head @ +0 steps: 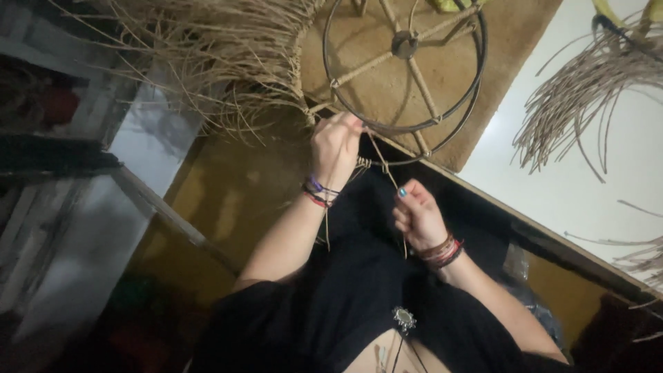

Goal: Weaving dried plant fibers onto a circular frame to create a decorative object.

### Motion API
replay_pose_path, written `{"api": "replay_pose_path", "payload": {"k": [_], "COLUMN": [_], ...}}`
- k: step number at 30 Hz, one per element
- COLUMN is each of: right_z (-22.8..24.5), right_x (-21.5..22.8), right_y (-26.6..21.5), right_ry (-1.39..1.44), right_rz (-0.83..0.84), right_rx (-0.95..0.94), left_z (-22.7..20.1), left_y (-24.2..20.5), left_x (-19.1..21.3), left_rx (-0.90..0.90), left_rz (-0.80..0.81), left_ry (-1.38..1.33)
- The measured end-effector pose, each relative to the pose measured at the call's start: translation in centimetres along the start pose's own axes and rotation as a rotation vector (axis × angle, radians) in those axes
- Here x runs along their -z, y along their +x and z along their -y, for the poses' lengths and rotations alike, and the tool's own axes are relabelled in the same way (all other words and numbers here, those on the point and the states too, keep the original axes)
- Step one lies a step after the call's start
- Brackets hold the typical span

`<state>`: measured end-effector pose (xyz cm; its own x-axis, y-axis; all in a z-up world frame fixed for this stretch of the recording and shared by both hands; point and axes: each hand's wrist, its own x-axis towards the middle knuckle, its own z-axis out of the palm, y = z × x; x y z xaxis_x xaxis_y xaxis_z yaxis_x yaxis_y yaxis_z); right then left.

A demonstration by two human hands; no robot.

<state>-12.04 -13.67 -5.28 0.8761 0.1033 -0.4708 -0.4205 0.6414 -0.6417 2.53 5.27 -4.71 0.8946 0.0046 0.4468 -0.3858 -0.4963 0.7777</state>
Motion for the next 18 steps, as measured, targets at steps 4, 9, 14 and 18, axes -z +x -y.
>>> {"api": "replay_pose_path", "payload": {"k": [4,9,14,18], "right_z": [-0.7,-1.8,-1.5,-1.4], "right_x": [1.4,3.4,3.5,4.4], "right_y": [0.5,1.2,1.6,1.9], "right_ry": [0.027,0.022,-0.052,-0.054], "right_rz": [-0.005,-0.024,-0.062,-0.035], "right_rx": [-0.015,-0.048,-0.022,-0.052], "left_z": [-2.9,-3.6,-3.3,-3.6], "left_y": [1.8,3.0,3.2,3.1], "left_x": [1.6,2.1,2.1,2.4], "left_rx": [0.078,0.153,0.155,0.091], "left_rz": [0.010,-0.014,-0.013,-0.016], "left_ry": [-0.097,-0.075,-0.078,-0.195]}}
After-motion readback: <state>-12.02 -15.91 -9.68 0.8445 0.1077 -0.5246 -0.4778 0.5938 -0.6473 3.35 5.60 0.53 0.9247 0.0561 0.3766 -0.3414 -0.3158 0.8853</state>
